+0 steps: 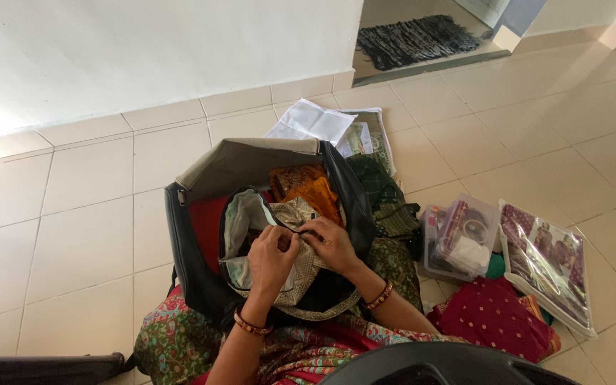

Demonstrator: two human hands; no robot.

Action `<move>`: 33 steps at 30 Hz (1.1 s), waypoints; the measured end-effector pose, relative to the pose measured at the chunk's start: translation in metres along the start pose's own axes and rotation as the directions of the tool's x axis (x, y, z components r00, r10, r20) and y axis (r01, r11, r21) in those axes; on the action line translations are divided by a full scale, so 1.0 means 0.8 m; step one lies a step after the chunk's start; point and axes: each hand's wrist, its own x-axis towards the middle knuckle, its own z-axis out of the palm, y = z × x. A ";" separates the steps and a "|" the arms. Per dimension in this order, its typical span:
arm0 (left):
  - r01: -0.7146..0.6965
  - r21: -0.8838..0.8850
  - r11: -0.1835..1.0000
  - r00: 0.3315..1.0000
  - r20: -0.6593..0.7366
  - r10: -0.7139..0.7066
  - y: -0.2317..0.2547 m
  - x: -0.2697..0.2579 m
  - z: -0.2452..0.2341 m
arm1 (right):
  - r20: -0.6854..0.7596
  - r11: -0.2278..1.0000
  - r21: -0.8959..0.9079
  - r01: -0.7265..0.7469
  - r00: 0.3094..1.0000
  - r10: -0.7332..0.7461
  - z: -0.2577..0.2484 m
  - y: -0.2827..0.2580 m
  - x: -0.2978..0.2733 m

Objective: The person places clothes and small bags into a larger black bag by hand while sitting on the floor.

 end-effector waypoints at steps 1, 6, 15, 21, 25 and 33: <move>0.031 -0.040 0.999 0.999 0.015 -0.030 0.001 0.001 -0.001 | -0.019 1.000 0.015 -0.001 1.000 0.001 -0.004 -0.004 0.001; 0.062 -0.092 0.994 0.998 -0.010 -0.064 0.005 0.003 -0.008 | -0.042 0.993 0.063 -0.100 0.994 0.103 -0.013 -0.011 0.012; 0.097 -0.157 0.983 0.993 -0.049 -0.106 -0.012 0.002 -0.015 | -0.171 0.999 0.048 -0.020 0.985 0.028 -0.024 0.005 0.015; 0.209 -0.215 0.954 0.975 -0.032 -0.221 -0.021 -0.003 -0.040 | -0.212 0.994 0.039 -0.105 0.971 0.111 -0.033 0.023 0.017; 0.212 -0.201 0.956 0.973 -0.051 -0.226 -0.029 -0.009 -0.044 | -0.228 0.994 0.065 -0.093 0.968 0.106 -0.034 0.027 0.018; 0.124 -0.145 0.982 0.977 -0.154 -0.146 -0.040 -0.016 -0.064 | -0.226 0.975 -0.131 -0.179 0.963 0.147 -0.049 0.040 0.025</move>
